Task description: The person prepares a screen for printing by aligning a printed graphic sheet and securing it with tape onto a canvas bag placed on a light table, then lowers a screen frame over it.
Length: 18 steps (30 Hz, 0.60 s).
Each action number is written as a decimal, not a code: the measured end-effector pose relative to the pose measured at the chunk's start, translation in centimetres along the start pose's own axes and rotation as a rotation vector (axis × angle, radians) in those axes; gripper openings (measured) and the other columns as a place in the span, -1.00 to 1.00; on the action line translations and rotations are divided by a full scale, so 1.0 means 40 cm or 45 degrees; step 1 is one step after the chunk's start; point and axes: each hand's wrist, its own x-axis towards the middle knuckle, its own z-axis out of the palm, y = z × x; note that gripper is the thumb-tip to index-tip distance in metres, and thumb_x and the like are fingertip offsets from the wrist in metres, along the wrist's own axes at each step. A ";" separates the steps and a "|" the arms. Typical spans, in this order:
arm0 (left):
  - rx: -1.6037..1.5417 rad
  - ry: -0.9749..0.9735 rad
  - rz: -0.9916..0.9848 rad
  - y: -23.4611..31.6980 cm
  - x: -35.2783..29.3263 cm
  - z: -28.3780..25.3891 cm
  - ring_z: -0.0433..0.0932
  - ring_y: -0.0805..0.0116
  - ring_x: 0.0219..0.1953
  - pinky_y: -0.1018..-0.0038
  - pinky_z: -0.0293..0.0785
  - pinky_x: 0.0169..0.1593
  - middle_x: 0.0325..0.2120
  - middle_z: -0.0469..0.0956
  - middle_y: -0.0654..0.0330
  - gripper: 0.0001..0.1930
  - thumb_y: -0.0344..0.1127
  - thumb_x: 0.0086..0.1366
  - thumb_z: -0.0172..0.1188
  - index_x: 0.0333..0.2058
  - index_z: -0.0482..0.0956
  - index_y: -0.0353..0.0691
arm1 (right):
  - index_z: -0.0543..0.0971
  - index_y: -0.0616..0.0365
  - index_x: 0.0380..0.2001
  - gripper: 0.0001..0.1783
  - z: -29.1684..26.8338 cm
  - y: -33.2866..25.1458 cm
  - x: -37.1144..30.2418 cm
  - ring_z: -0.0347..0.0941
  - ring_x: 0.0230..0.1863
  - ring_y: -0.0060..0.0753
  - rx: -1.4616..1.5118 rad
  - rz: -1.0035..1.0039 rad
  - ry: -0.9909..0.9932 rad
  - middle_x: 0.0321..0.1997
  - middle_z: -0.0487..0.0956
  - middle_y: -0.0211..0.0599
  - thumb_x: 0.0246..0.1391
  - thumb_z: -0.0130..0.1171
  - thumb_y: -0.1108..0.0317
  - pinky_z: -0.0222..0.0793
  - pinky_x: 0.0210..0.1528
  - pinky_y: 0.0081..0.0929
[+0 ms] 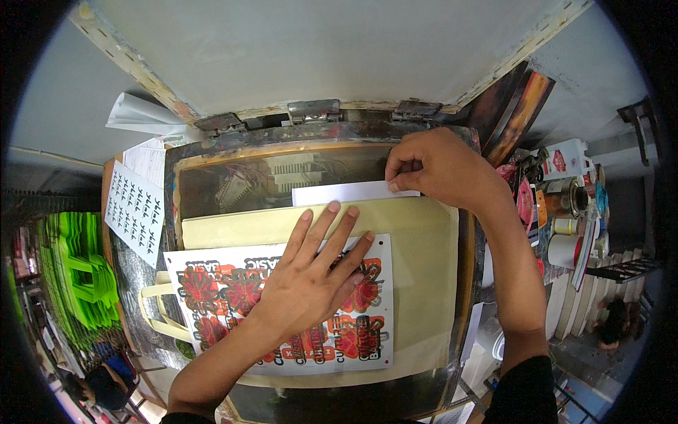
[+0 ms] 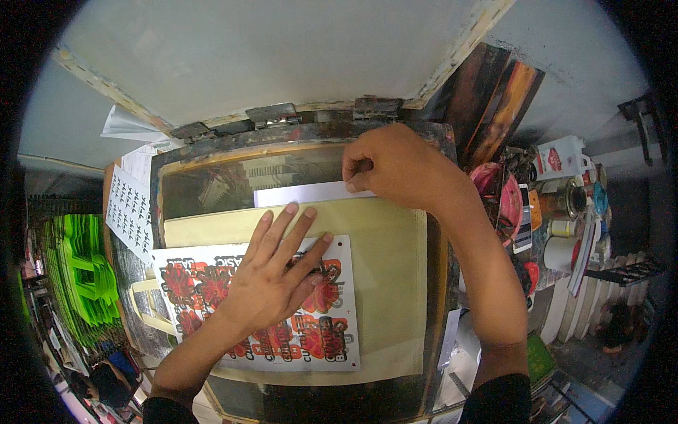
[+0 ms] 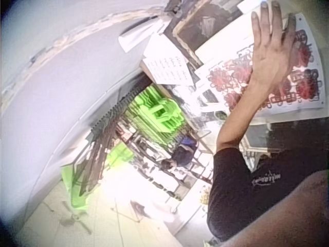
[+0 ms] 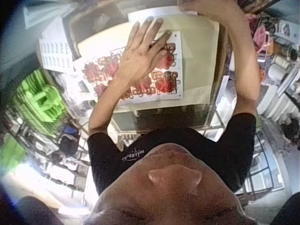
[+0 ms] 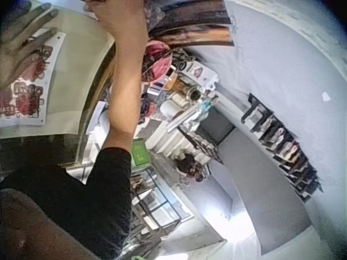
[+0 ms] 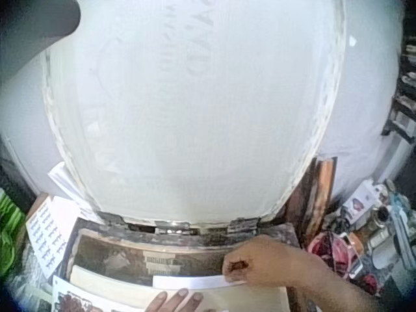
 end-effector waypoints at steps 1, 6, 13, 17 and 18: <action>-0.003 0.002 -0.001 0.000 0.000 0.001 0.04 -0.19 0.51 -0.13 -0.01 0.51 0.46 0.13 -0.09 -0.40 -0.12 0.35 0.25 0.33 0.44 -0.11 | 0.74 0.18 -0.31 -0.83 -0.001 -0.002 -0.002 0.58 -0.36 -0.30 0.020 0.032 -0.003 -0.39 0.65 -0.22 -0.02 0.41 0.40 0.46 -0.28 -0.37; 0.002 0.010 0.003 0.001 -0.002 -0.002 0.05 -0.18 0.51 -0.13 -0.01 0.51 0.46 0.13 -0.08 -0.41 -0.12 0.35 0.25 0.33 0.45 -0.11 | 0.75 0.18 -0.33 -0.82 0.000 -0.005 -0.013 0.57 -0.35 -0.35 -0.010 0.070 0.058 -0.40 0.62 -0.25 -0.04 0.45 0.38 0.44 -0.28 -0.39; 0.003 0.022 0.003 0.001 -0.002 0.000 0.06 -0.18 0.51 -0.13 -0.01 0.51 0.46 0.14 -0.07 -0.40 -0.10 0.35 0.26 0.32 0.45 -0.10 | 0.76 0.19 -0.34 -0.78 -0.021 0.015 -0.023 0.63 -0.36 -0.28 0.051 0.173 0.012 -0.43 0.69 -0.16 -0.08 0.41 0.31 0.51 -0.23 -0.33; 0.011 0.020 0.002 0.002 -0.001 -0.003 0.06 -0.17 0.51 -0.13 -0.01 0.51 0.46 0.14 -0.07 -0.40 -0.11 0.34 0.26 0.32 0.45 -0.11 | 0.75 0.20 -0.34 -0.81 -0.017 0.025 -0.021 0.56 -0.33 -0.39 0.080 0.151 -0.010 -0.41 0.65 -0.27 -0.05 0.46 0.36 0.43 -0.25 -0.41; 0.011 0.022 0.003 0.002 -0.001 -0.003 0.07 -0.17 0.50 -0.13 -0.01 0.51 0.46 0.14 -0.07 -0.40 -0.11 0.34 0.26 0.32 0.45 -0.11 | 0.75 0.20 -0.34 -0.81 -0.020 0.021 -0.020 0.56 -0.33 -0.40 0.069 0.166 -0.022 -0.41 0.65 -0.27 -0.04 0.46 0.36 0.43 -0.25 -0.42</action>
